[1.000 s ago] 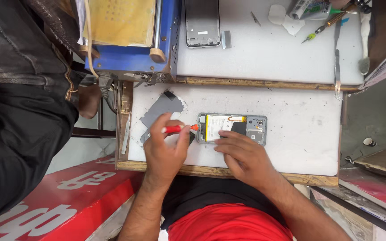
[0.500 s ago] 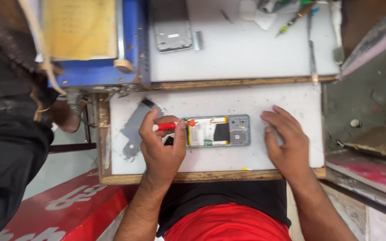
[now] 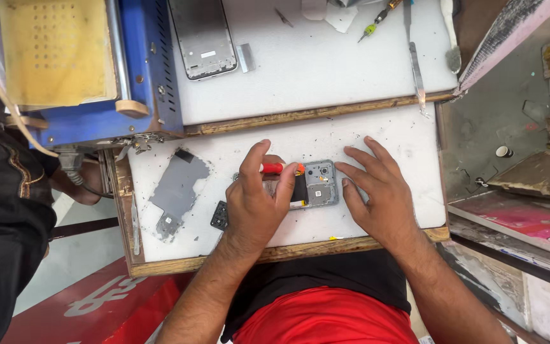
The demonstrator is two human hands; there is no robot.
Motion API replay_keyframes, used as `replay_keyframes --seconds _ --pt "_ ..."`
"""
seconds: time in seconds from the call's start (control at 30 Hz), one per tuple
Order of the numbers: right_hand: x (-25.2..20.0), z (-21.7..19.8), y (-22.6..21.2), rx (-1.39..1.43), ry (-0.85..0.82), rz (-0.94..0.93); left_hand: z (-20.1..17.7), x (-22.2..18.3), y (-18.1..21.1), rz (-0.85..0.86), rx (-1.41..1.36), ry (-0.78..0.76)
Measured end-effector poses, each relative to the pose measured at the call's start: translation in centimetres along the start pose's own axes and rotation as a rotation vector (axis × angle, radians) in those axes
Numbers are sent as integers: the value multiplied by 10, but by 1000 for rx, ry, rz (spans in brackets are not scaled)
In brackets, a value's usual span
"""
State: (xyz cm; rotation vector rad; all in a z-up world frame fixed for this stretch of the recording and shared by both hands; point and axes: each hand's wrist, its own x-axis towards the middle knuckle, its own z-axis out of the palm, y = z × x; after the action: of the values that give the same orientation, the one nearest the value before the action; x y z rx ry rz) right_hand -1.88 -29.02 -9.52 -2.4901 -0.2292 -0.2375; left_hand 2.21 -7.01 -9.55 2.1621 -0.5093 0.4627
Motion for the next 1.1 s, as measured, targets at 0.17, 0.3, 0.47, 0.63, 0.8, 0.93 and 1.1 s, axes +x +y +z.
replay_keyframes --seconds 0.17,0.3,0.47,0.63,0.8,0.93,1.1 --pt "-1 1 4 -6 -16 3 4 0 -4 -3 14 -11" --pt "-1 2 7 -10 -26 -1 7 -1 -6 -3 3 -9" --pt "-1 0 8 1 -35 6 8 -2 -7 -10 4 -35" --pt "0 -1 7 20 -27 3 8 -3 -7 6 53 -38" --pt "0 -1 8 16 -32 3 5 8 0 118 -36 -108" --pt "-1 -1 8 7 -30 0 -10 22 12 298 7 -175" --pt "0 -1 6 16 -15 -9 -22 39 22 175 -48 -369"
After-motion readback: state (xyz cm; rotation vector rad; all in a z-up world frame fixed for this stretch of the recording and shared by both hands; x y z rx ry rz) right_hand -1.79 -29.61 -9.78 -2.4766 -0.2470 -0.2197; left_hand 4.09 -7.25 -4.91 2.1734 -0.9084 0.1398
